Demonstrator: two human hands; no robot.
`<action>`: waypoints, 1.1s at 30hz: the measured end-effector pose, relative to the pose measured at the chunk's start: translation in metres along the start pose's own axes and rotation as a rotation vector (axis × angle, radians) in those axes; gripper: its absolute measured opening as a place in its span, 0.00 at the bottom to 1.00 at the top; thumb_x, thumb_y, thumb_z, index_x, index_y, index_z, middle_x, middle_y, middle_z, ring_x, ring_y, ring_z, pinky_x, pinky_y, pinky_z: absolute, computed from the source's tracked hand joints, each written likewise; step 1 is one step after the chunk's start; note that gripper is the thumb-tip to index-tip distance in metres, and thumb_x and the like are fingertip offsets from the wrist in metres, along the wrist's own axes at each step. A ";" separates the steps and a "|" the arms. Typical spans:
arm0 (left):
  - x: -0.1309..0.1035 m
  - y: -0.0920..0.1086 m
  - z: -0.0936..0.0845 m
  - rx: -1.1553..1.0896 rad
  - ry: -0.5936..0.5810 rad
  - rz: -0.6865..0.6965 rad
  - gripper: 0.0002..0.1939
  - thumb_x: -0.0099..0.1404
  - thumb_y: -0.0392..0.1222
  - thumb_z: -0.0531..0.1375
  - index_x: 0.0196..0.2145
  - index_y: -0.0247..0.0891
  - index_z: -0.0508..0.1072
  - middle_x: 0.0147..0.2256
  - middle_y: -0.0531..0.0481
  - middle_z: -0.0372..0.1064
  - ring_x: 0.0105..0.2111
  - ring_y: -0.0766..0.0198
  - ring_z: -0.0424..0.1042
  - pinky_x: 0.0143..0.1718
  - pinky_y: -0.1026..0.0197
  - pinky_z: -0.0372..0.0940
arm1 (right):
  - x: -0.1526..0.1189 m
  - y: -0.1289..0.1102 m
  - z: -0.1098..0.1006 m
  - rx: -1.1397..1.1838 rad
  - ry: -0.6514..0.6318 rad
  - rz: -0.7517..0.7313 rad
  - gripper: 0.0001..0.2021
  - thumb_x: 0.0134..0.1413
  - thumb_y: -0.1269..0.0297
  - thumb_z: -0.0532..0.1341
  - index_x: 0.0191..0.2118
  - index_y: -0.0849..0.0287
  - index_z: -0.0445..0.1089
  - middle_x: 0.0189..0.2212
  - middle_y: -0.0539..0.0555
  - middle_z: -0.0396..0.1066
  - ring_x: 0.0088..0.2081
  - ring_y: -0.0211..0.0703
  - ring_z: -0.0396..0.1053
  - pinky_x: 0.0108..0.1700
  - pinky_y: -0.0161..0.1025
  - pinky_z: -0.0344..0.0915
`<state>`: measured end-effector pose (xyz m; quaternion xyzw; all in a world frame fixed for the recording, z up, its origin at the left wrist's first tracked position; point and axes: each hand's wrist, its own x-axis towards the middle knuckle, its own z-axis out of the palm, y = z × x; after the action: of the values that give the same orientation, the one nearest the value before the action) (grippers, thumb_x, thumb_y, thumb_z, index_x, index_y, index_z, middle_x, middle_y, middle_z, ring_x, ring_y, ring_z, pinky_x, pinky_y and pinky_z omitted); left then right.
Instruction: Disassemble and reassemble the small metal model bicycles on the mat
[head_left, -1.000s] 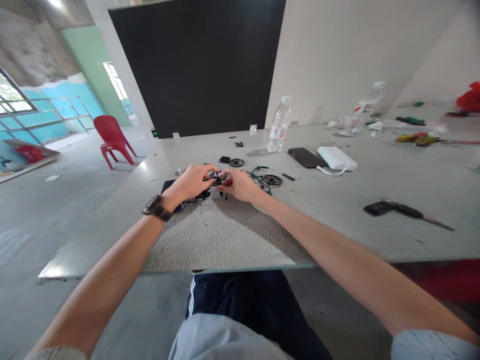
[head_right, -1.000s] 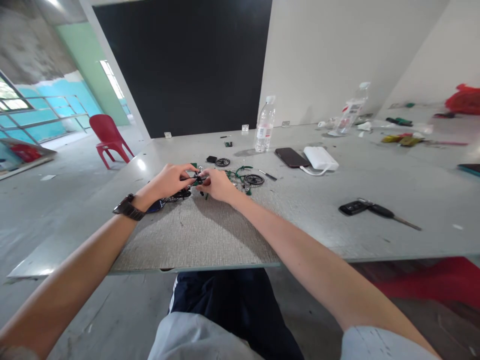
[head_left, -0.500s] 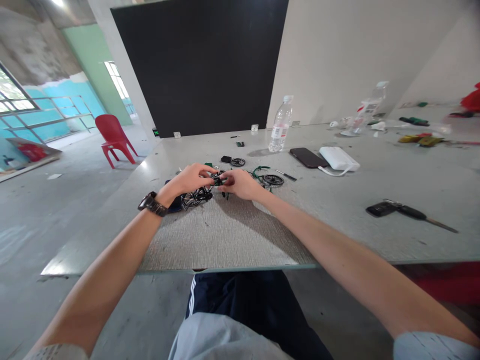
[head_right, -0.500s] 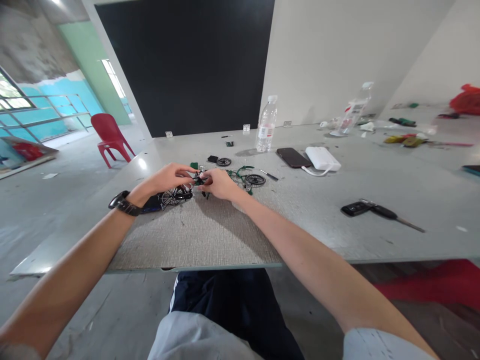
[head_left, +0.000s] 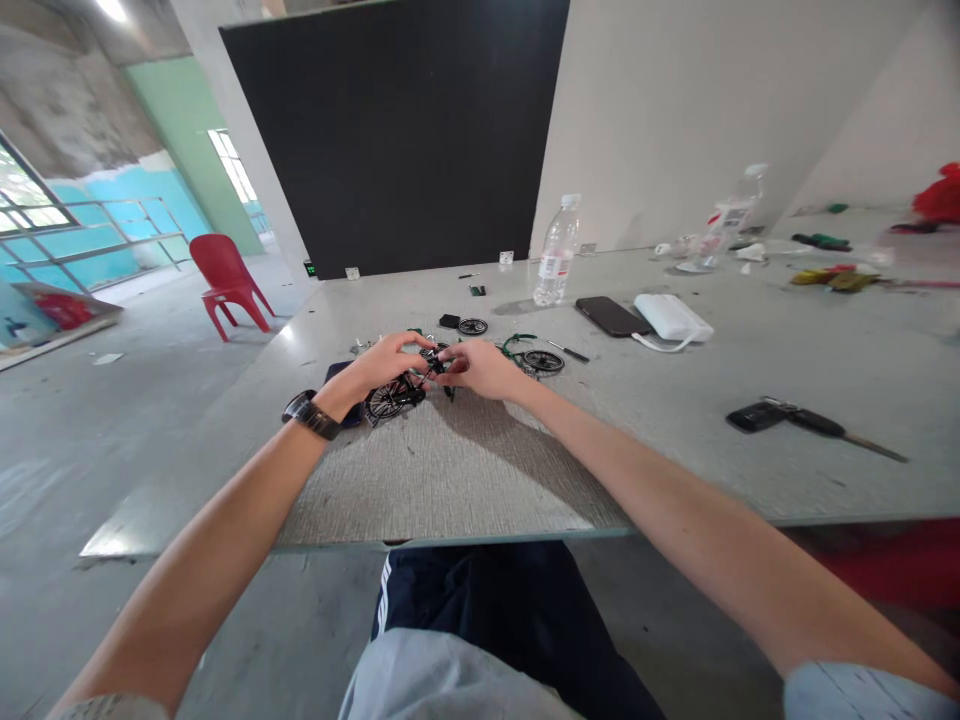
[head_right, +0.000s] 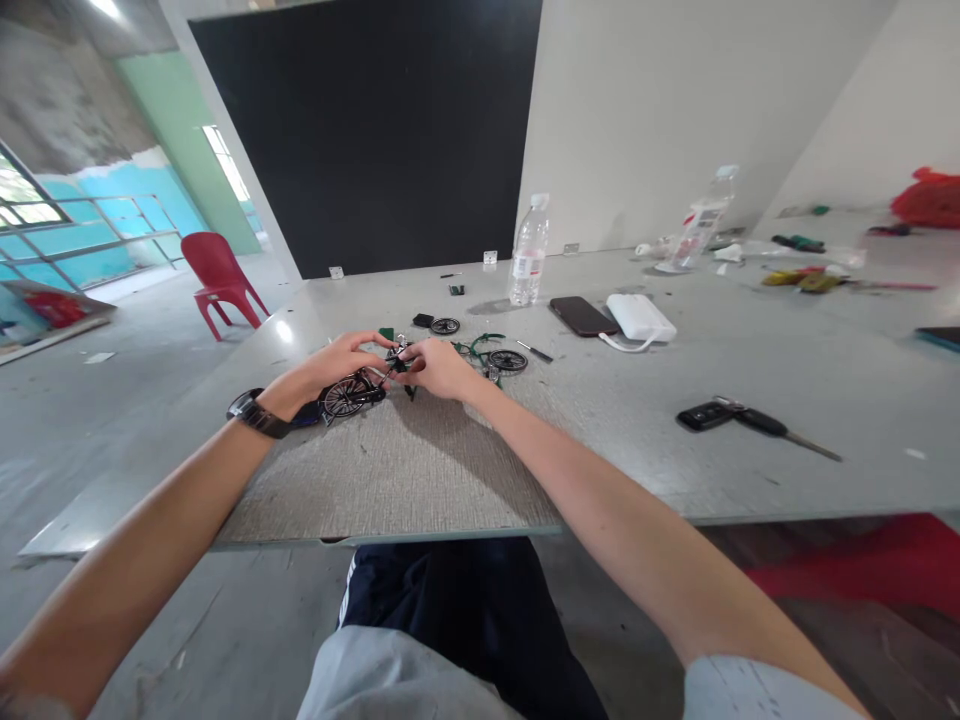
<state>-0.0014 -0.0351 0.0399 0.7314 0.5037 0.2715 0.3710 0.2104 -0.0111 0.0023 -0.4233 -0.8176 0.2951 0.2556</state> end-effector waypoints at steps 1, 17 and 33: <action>0.000 0.001 0.001 -0.004 0.005 0.003 0.17 0.61 0.40 0.62 0.48 0.39 0.75 0.43 0.46 0.79 0.42 0.55 0.78 0.47 0.53 0.69 | 0.000 0.000 0.001 -0.006 0.004 0.001 0.24 0.55 0.55 0.70 0.54 0.62 0.77 0.34 0.56 0.81 0.37 0.48 0.76 0.37 0.39 0.63; -0.009 0.014 0.005 -0.137 -0.032 -0.089 0.20 0.61 0.34 0.61 0.52 0.36 0.73 0.36 0.44 0.81 0.36 0.56 0.81 0.45 0.53 0.71 | -0.024 0.076 -0.132 -0.757 0.205 0.516 0.16 0.60 0.56 0.67 0.49 0.58 0.80 0.46 0.62 0.80 0.46 0.55 0.77 0.48 0.46 0.70; -0.009 0.014 0.006 -0.101 -0.016 -0.061 0.17 0.63 0.34 0.60 0.51 0.36 0.73 0.36 0.45 0.81 0.36 0.58 0.80 0.42 0.56 0.70 | -0.017 0.086 -0.128 -0.814 -0.045 0.651 0.15 0.65 0.57 0.63 0.47 0.64 0.80 0.47 0.70 0.78 0.47 0.58 0.76 0.47 0.45 0.66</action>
<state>0.0072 -0.0479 0.0475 0.6982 0.5086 0.2790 0.4196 0.3515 0.0494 0.0284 -0.7141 -0.6976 0.0265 -0.0524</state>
